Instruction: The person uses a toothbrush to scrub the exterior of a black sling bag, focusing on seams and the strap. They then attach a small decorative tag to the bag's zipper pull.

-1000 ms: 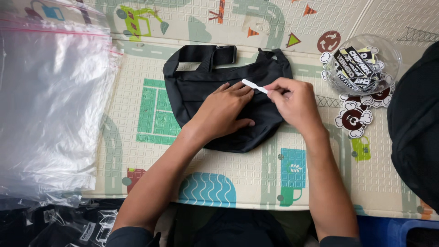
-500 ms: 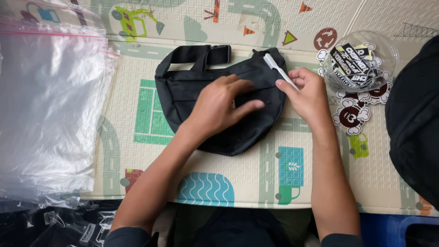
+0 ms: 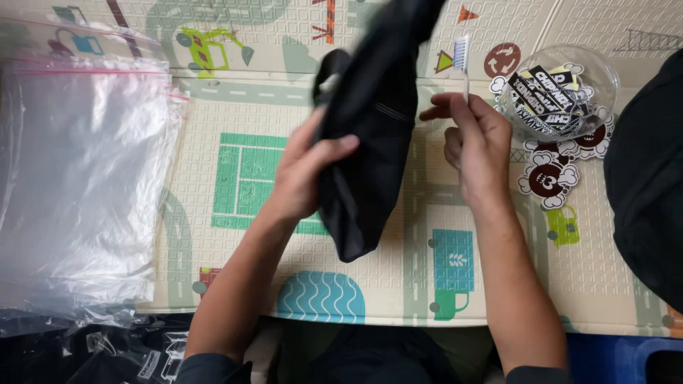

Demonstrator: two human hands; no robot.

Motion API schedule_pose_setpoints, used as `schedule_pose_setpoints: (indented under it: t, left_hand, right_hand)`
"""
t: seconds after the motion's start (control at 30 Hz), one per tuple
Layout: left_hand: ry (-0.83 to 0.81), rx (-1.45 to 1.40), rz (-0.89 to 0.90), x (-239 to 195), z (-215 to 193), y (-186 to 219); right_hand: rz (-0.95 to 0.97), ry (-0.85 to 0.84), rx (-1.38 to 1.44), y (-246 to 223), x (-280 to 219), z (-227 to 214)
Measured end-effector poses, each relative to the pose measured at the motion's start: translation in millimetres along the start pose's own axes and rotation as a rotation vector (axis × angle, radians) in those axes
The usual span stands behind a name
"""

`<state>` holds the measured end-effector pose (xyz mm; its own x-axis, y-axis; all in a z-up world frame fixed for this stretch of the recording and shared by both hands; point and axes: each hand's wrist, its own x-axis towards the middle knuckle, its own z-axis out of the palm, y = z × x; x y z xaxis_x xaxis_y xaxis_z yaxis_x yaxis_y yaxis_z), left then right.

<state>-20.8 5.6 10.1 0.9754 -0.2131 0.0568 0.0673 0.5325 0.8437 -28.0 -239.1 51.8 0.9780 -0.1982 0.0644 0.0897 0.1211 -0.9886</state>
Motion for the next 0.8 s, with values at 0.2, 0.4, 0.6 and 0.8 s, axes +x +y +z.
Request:
schedule_pose_setpoints:
  t: [0.2,0.4,0.6,0.8]
  left_hand:
    - [0.022,-0.416,0.029,24,-23,56]
    - [0.154,1.195,-0.111,36,-30,98]
    - [-0.073,1.440,-0.513,27,-52,112]
    - [0.154,1.620,-0.074,46,-98,59]
  right_hand:
    - [0.042,0.181,-0.061,34,24,-35]
    - [0.204,0.217,-0.268,53,32,-52]
    - [0.004,0.055,-0.857,113,65,-121]
    - [-0.028,-0.034,-0.993,69,45,-111]
